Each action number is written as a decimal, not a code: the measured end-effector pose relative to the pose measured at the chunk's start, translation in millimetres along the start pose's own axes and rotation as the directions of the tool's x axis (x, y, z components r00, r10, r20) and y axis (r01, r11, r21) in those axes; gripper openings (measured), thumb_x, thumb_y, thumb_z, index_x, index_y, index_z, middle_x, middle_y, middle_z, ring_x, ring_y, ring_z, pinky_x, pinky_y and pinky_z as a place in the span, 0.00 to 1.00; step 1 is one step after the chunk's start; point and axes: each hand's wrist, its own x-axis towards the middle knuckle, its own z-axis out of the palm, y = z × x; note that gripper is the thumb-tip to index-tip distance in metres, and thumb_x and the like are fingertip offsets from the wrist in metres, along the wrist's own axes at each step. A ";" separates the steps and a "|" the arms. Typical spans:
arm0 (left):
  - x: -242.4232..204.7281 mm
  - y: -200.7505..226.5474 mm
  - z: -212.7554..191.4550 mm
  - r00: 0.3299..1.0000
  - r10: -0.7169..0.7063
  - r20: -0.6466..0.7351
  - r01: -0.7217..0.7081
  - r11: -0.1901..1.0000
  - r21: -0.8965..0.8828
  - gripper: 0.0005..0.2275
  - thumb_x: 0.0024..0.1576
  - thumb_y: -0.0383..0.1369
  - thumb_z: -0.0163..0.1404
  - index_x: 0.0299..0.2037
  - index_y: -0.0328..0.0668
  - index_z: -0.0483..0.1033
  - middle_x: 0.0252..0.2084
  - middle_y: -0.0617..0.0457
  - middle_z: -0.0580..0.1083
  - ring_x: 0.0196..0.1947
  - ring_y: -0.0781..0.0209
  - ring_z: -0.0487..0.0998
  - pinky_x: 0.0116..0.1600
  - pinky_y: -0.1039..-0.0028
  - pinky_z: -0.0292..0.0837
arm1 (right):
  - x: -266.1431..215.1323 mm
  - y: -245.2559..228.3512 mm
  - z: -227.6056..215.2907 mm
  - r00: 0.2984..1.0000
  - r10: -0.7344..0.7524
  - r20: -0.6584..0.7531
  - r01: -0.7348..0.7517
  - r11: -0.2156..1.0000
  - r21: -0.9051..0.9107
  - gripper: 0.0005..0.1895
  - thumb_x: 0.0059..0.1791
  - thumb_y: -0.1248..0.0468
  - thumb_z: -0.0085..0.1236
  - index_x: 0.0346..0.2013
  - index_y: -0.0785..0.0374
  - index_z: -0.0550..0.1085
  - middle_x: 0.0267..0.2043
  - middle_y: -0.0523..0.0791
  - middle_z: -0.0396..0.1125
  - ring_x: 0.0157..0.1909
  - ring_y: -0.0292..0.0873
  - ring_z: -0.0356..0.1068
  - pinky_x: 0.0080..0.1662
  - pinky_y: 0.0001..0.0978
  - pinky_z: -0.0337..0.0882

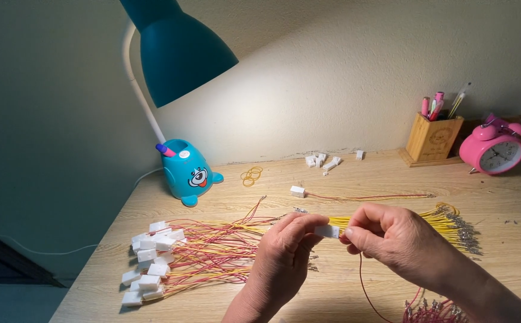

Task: The person repeatedly inserts the stripped ends of red and yellow wires into small white plastic connectors. They handle each wire individually, aligning the wire with the connector and pushing it in until it seats. The completed harnesses are placed on the table as the process continues.

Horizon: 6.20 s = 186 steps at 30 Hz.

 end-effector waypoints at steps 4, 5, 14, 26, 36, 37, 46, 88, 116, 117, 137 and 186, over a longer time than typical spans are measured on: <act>-0.8 2.5 1.5 1.000 -0.002 0.002 0.002 0.999 0.053 0.06 0.61 0.25 0.44 0.46 0.41 0.71 0.37 0.50 0.74 0.33 0.57 0.75 0.37 0.72 0.71 | 0.4 2.4 4.5 0.999 -0.036 -0.015 0.037 0.997 0.072 0.09 0.44 0.66 0.63 0.20 0.67 0.80 0.20 0.46 0.76 0.24 0.38 0.67 0.32 0.27 0.66; -0.1 3.5 1.6 1.000 0.000 -0.001 0.000 0.999 0.049 0.06 0.60 0.25 0.45 0.46 0.41 0.71 0.37 0.50 0.74 0.33 0.56 0.75 0.38 0.72 0.71 | -1.0 -0.6 5.3 1.000 -0.006 -0.027 0.008 0.996 0.084 0.09 0.44 0.67 0.63 0.20 0.68 0.80 0.20 0.47 0.76 0.24 0.38 0.67 0.32 0.27 0.66; 2.0 8.2 0.6 0.999 0.044 -0.003 -0.044 0.999 0.029 0.06 0.61 0.24 0.44 0.45 0.39 0.70 0.37 0.49 0.74 0.34 0.55 0.75 0.39 0.71 0.71 | 4.1 11.2 5.2 0.998 -0.066 -0.024 0.069 0.990 0.121 0.10 0.44 0.67 0.63 0.20 0.69 0.81 0.20 0.46 0.76 0.25 0.37 0.67 0.33 0.25 0.65; 8.4 -17.4 -42.7 0.996 -0.073 0.046 0.061 0.972 0.229 0.08 0.56 0.25 0.50 0.44 0.46 0.74 0.37 0.52 0.79 0.33 0.59 0.79 0.36 0.72 0.74 | 20.2 30.3 -15.6 0.974 -0.021 0.226 -0.039 0.966 0.257 0.13 0.51 0.64 0.55 0.34 0.72 0.81 0.17 0.48 0.56 0.18 0.39 0.48 0.20 0.29 0.47; -5.6 -35.1 -158.7 0.952 -0.246 -0.181 0.306 0.767 0.564 0.11 0.52 0.26 0.52 0.44 0.48 0.80 0.39 0.51 0.78 0.39 0.58 0.77 0.42 0.71 0.74 | 17.6 18.8 -27.6 0.998 0.055 0.030 -0.048 0.981 -0.189 0.15 0.48 0.57 0.59 0.29 0.60 0.89 0.17 0.41 0.52 0.22 0.37 0.47 0.28 0.30 0.46; -6.8 -30.9 -165.0 0.952 -0.247 -0.179 0.305 0.768 0.563 0.11 0.52 0.26 0.52 0.44 0.48 0.80 0.39 0.51 0.78 0.39 0.58 0.77 0.42 0.71 0.74 | 18.4 22.2 -21.0 0.998 0.057 0.029 -0.051 0.981 -0.189 0.15 0.48 0.57 0.59 0.29 0.60 0.89 0.17 0.41 0.52 0.22 0.37 0.47 0.28 0.30 0.46; -26.3 -21.4 -193.7 0.448 -0.837 -0.315 0.837 0.269 0.477 0.14 0.55 0.30 0.43 0.45 0.54 0.81 0.48 0.61 0.79 0.47 0.63 0.77 0.50 0.73 0.66 | 15.9 -0.4 51.7 0.985 0.063 0.159 0.022 0.874 -0.485 0.12 0.46 0.49 0.53 0.36 0.43 0.83 0.31 0.31 0.79 0.35 0.28 0.72 0.43 0.22 0.66; 2.5 28.9 -27.1 0.228 -0.663 0.714 0.355 0.739 0.573 0.15 0.43 0.41 0.59 0.40 0.52 0.79 0.35 0.58 0.79 0.34 0.63 0.79 0.35 0.73 0.69 | -47.9 30.9 48.3 0.874 0.241 0.421 0.227 0.563 -0.794 0.05 0.41 0.50 0.54 0.31 0.36 0.74 0.35 0.28 0.73 0.41 0.33 0.71 0.43 0.28 0.65; -11.1 11.5 -5.4 0.357 -0.517 0.778 0.802 0.597 0.028 0.20 0.51 0.39 0.53 0.51 0.41 0.66 0.35 0.47 0.76 0.28 0.62 0.76 0.33 0.75 0.73 | -31.3 91.5 23.1 0.919 0.205 0.337 -0.276 0.944 0.179 0.09 0.50 0.69 0.54 0.29 0.74 0.72 0.26 0.56 0.72 0.22 0.50 0.71 0.25 0.36 0.69; -16.6 4.8 2.5 0.413 -0.439 0.798 0.819 0.563 -0.114 0.13 0.52 0.37 0.54 0.42 0.40 0.68 0.32 0.48 0.75 0.28 0.63 0.76 0.31 0.76 0.71 | -30.6 94.0 22.2 0.924 0.170 0.343 -0.250 0.946 0.206 0.08 0.49 0.68 0.54 0.30 0.74 0.72 0.28 0.56 0.73 0.22 0.49 0.72 0.25 0.35 0.69; 10.9 34.2 -1.2 0.603 -0.728 0.327 0.774 0.433 -0.461 0.02 0.56 0.24 0.48 0.32 0.36 0.73 0.26 0.46 0.75 0.21 0.61 0.74 0.23 0.78 0.67 | -59.5 76.0 -22.3 0.950 0.097 0.296 0.139 0.718 -0.682 0.16 0.40 0.47 0.65 0.42 0.29 0.79 0.33 0.21 0.80 0.37 0.21 0.78 0.43 0.15 0.72; -115.3 29.2 -34.3 0.694 -0.706 0.144 0.715 0.650 -0.259 0.03 0.55 0.31 0.53 0.33 0.43 0.77 0.26 0.51 0.80 0.27 0.66 0.81 0.36 0.78 0.77 | -56.1 104.0 -6.5 0.995 -0.101 0.020 0.093 0.969 0.231 0.11 0.52 0.64 0.47 0.31 0.68 0.74 0.19 0.51 0.73 0.20 0.46 0.72 0.29 0.32 0.73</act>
